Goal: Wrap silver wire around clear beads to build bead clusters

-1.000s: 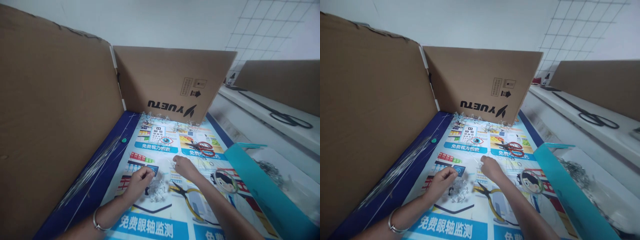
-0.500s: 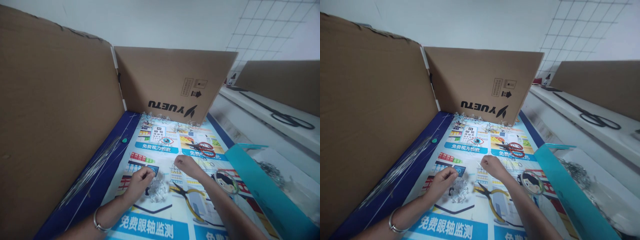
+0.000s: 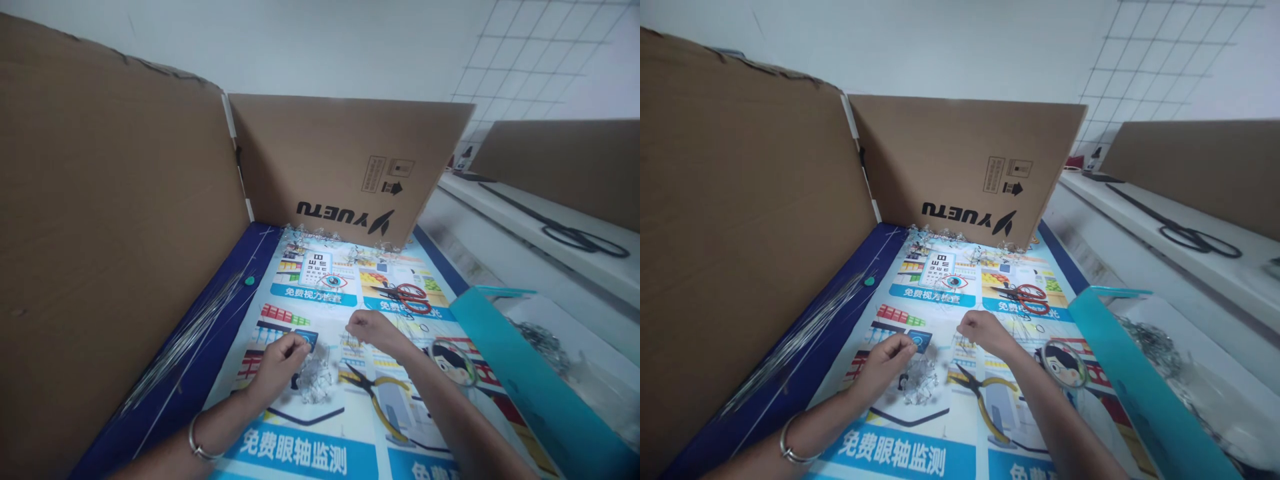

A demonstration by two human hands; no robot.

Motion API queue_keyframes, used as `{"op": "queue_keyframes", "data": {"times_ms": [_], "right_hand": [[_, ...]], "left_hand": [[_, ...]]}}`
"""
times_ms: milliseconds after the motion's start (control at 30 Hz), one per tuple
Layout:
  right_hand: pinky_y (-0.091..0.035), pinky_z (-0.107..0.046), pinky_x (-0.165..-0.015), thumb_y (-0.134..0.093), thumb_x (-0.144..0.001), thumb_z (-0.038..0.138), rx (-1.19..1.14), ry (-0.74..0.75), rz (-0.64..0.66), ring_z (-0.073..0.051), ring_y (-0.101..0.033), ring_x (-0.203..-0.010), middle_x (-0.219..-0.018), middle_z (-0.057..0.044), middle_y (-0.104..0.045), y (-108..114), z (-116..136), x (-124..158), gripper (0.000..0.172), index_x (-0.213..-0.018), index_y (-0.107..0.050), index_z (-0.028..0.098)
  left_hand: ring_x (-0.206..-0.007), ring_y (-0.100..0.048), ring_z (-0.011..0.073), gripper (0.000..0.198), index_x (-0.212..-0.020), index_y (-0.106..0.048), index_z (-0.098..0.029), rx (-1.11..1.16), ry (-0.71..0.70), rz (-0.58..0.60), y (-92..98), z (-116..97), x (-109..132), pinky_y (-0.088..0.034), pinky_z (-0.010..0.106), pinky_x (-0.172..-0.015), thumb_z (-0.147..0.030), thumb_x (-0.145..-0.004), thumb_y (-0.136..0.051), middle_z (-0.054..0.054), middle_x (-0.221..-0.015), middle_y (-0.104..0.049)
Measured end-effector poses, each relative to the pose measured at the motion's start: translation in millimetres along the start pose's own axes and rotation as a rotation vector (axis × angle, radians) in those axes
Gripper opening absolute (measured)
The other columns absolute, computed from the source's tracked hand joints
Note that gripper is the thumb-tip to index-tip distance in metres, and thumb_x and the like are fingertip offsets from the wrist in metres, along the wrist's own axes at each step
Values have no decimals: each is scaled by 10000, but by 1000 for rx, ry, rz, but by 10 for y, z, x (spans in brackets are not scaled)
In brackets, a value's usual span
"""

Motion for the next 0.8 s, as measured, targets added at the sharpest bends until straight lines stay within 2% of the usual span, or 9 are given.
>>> {"op": "queue_keyframes", "data": {"times_ms": [167, 367, 533, 633, 800], "right_hand": [[-403, -214, -482, -512, -806, 341, -24, 4, -22, -122, -569, -526, -599, 8, -615, -29, 26, 18, 198, -719, -567, 172], [-372, -232, -541, -519, -778, 309, 84, 50, -164, -139, -540, -591, -594, 21, -566, -47, 59, 43, 162, -666, -548, 195], [-371, -216, -514, -508, -796, 319, 121, 74, -146, -130, -553, -568, -618, 23, -601, -76, 69, 52, 160, -698, -559, 203], [-362, -225, -506, -486, -812, 313, 167, 79, -183, -136, -541, -542, -589, 25, -587, -83, 82, 67, 155, -720, -557, 211], [-399, -263, -610, -456, -836, 292, 241, 137, -283, -164, -565, -623, -674, -7, -616, -138, 157, 120, 153, -767, -572, 220]], "left_hand": [[-565, -398, 119, 228, -656, -495, -166, -12, -1, -2, -1, 19, 2, -329, 219, -547, -334, -809, -517, -30, -595, -428], [-546, -394, 114, 244, -641, -493, -170, 6, 11, -15, -8, -1, 8, -325, 213, -532, -355, -794, -539, -36, -575, -420], [-544, -411, 116, 250, -633, -512, -166, 7, -3, -34, -7, -15, 10, -333, 213, -529, -361, -782, -557, -32, -568, -441], [-546, -419, 115, 237, -641, -525, -163, -3, -20, -26, -6, -10, 14, -336, 209, -526, -342, -793, -549, -32, -573, -457], [-550, -415, 113, 210, -665, -540, -161, -6, -24, -17, 2, -6, 27, -334, 205, -527, -317, -806, -542, -29, -586, -463]]}}
Point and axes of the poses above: each hand's wrist, its own x-axis away from the middle knuckle, its own y-axis out of the back of the hand, z = x × y, the point moved 2 cm from there along -x, towards the middle knuckle
